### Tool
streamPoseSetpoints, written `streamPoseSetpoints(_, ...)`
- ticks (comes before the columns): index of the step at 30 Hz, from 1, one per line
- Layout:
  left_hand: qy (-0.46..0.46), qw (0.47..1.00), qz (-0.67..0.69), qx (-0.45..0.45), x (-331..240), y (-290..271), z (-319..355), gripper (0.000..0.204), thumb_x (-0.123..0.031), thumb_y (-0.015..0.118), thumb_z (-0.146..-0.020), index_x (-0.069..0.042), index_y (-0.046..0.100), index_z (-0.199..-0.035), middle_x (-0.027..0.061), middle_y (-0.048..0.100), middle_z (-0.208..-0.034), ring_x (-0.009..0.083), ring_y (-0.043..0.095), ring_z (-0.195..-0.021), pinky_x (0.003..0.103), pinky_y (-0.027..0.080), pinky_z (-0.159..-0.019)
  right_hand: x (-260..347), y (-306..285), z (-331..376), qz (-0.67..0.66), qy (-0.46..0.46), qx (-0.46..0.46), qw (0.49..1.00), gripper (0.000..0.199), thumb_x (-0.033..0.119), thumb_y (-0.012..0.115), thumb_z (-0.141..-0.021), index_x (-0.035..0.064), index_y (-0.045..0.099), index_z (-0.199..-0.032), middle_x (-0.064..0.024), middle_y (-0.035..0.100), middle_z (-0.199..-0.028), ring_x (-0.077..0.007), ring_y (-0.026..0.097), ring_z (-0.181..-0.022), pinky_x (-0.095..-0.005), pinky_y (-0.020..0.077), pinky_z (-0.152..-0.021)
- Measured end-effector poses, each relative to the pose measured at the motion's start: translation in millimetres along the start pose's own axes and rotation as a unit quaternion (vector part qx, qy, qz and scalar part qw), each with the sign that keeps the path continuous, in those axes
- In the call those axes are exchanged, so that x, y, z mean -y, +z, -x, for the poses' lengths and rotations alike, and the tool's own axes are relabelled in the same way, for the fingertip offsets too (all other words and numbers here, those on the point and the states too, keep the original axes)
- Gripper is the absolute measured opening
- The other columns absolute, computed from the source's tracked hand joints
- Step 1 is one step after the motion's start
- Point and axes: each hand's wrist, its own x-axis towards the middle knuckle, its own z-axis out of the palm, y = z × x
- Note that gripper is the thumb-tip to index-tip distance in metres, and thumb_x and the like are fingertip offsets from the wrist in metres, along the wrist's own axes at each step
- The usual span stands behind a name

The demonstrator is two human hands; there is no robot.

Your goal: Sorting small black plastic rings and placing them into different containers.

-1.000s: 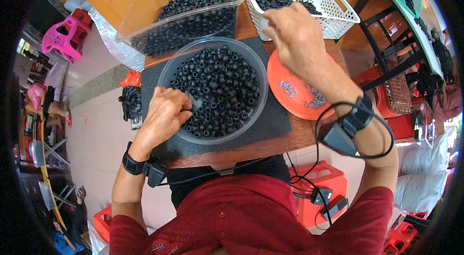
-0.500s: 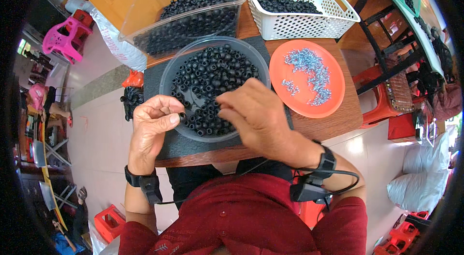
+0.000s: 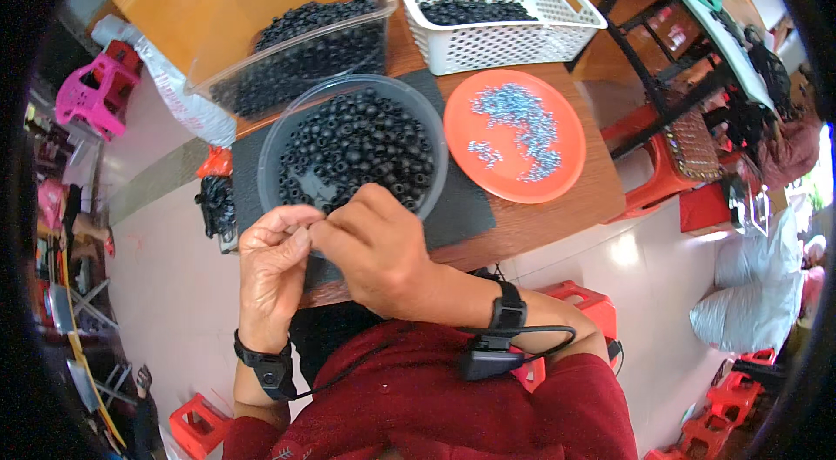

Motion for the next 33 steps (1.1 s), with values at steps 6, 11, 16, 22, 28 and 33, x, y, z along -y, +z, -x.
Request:
streamPoseSetpoints(6,-0.015,0.999,0.024,0.017,5,5,2,0.023,-0.007,0.068,-0.083,0.005,0.064,-0.102,0.0094,0.067,-0.091,0.0143,0.062,-0.078,0.025,0.05,-0.074,4,-6,0,0.091,-0.037,-0.025,0.995,0.031,0.01,0.064,-0.056,0.0066,0.068,-0.087,-0.0004,0.058,-0.081,-0.0191,0.052,-0.073,-0.0304,0.0411,-0.063)
streamPoseSetpoints(11,-0.065,0.996,0.052,0.004,8,13,1,0.023,-0.007,0.066,-0.085,0.007,0.063,-0.104,0.0091,0.066,-0.09,0.0126,0.061,-0.076,0.025,0.05,-0.072,6,-8,7,0.105,-0.026,-0.043,0.993,0.032,0.011,0.064,-0.057,0.0065,0.068,-0.088,-0.0015,0.059,-0.083,-0.0211,0.052,-0.075,-0.0314,0.0416,-0.064)
streamPoseSetpoints(16,-0.048,0.997,0.059,0.023,12,13,1,0.023,-0.01,0.066,-0.086,0.006,0.061,-0.101,0.01,0.065,-0.085,0.0141,0.06,-0.072,0.025,0.049,-0.069,-1,-21,12,0.077,-0.013,-0.019,0.997,0.031,0.006,0.066,-0.059,0.0051,0.067,-0.089,-0.0033,0.058,-0.083,-0.0224,0.053,-0.074,-0.0332,0.0435,-0.064)
streamPoseSetpoints(22,0.014,0.999,-0.035,0.013,12,1,1,0.026,-0.019,0.069,-0.084,0.001,0.058,-0.096,0.0103,0.061,-0.08,0.0171,0.055,-0.067,0.028,0.045,-0.064,-57,-95,25,0.273,0.083,0.043,0.958,0.021,-0.001,0.069,-0.066,0.0027,0.067,-0.086,-0.0117,0.06,-0.08,-0.0279,0.056,-0.074,-0.0368,0.0453,-0.066)
streamPoseSetpoints(28,0.021,0.999,-0.021,0.028,16,-2,-3,0.023,-0.014,0.069,-0.084,0.004,0.06,-0.095,0.0129,0.065,-0.082,0.0152,0.058,-0.066,0.026,0.048,-0.064,-93,-130,41,0.295,0.189,0.077,0.933,0.016,0.002,0.071,-0.063,0.0024,0.065,-0.078,-0.0128,0.058,-0.073,-0.0309,0.053,-0.072,-0.0402,0.0426,-0.065)
streamPoseSetpoints(33,0.016,0.999,-0.026,0.025,15,-2,-2,0.024,-0.014,0.071,-0.083,0.005,0.061,-0.094,0.0132,0.065,-0.081,0.0152,0.058,-0.064,0.025,0.047,-0.063,-110,-123,42,0.362,0.158,0.162,0.904,0.014,0.008,0.071,-0.066,0.0032,0.067,-0.078,-0.0134,0.058,-0.072,-0.0319,0.054,-0.072,-0.0411,0.0435,-0.066)
